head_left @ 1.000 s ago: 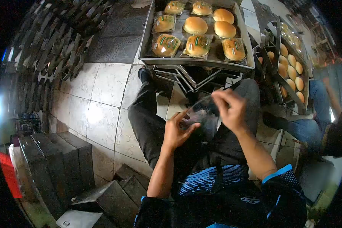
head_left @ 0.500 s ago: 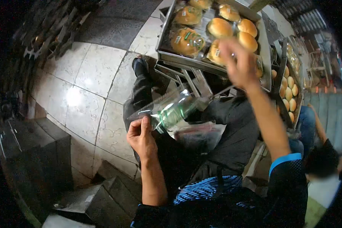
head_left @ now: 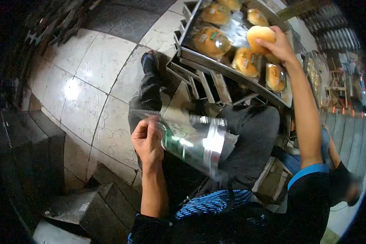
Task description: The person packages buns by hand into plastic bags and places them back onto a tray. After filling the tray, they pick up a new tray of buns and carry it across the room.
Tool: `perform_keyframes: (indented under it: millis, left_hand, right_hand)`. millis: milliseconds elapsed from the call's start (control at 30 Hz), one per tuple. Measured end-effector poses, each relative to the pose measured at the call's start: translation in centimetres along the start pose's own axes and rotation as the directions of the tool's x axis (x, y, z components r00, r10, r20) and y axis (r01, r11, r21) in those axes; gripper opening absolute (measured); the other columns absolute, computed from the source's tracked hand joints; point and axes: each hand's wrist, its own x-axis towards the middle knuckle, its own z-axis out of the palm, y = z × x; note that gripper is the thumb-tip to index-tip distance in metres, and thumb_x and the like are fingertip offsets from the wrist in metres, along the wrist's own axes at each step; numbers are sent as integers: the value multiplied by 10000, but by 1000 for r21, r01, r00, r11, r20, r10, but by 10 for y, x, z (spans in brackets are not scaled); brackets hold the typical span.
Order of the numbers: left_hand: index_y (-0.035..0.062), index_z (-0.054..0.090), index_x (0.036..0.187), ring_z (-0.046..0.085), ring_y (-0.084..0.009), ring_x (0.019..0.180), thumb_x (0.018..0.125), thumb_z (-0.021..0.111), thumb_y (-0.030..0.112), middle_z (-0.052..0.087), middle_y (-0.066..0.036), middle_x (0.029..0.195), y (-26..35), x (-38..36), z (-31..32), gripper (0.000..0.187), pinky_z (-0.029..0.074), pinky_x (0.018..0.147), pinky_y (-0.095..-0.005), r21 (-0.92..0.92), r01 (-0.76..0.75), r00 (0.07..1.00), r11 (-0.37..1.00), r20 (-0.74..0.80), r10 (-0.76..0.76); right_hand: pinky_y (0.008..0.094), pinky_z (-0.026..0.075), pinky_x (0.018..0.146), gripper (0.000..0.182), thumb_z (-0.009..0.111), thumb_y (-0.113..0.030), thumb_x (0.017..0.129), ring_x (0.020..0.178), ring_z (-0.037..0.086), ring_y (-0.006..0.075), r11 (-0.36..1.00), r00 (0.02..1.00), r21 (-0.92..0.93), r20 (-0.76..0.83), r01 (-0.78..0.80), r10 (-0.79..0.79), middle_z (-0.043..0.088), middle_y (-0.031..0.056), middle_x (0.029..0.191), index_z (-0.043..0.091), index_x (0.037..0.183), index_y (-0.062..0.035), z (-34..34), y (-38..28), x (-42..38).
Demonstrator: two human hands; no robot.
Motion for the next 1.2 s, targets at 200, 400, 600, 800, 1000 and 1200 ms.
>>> perform_keyframes:
  millis: [200,400,600,800,1000,1200]
  left_hand:
    - [-23,692,941,513,-39,650,919,678,105,620,16,761,-7,-11,27,131,398,587,-189,192,-109,992,975,-46,120]
    - [10,505,1296,568,-209,1068,962,540,338,578,-154,1204,2,-58,50,470,459,909,-348,387,-259,946,885,286,152]
    - [33,224,1496,512,-344,1198,935,413,504,481,-219,1339,62,-95,91,756,428,1019,-455,-140,-53,951,989,294,93]
    - [-2,388,1367,544,-281,1126,899,542,337,533,-174,1251,44,-116,109,597,442,976,-394,-82,20,991,996,136,-9]
    - [22,411,1359,569,-340,1134,911,421,493,535,-225,1259,65,-98,86,650,487,947,-536,-318,149,976,936,197,-88]
    - [-25,447,1299,650,-283,956,887,553,295,617,-190,1098,69,-100,104,533,579,791,-406,-18,217,965,976,154,-212]
  right_hand:
    - [347,474,960,599,784,-192,768,1037,631,196,208,923,901,382,-381,35,657,99,1149,538,1282,-9,-11,-61,-179]
    - [317,497,902,396,700,-98,850,1004,630,200,597,972,802,122,24,-203,658,141,1118,589,1217,1,48,-154,-280]
    - [479,231,1171,633,597,-39,867,1435,181,451,637,714,456,7,621,-700,183,249,1556,366,1456,-35,55,-191,-313]
    - [507,265,1152,672,600,-26,802,1404,243,469,696,774,391,-74,602,-629,233,263,1527,340,1409,98,44,-200,-309]
    - [406,534,772,210,710,-89,798,851,667,335,467,687,822,134,325,-715,669,157,942,683,994,-18,46,-168,-319]
    - [400,526,745,231,731,-105,771,855,659,332,497,686,813,176,303,-706,656,169,906,652,960,3,38,-192,-305]
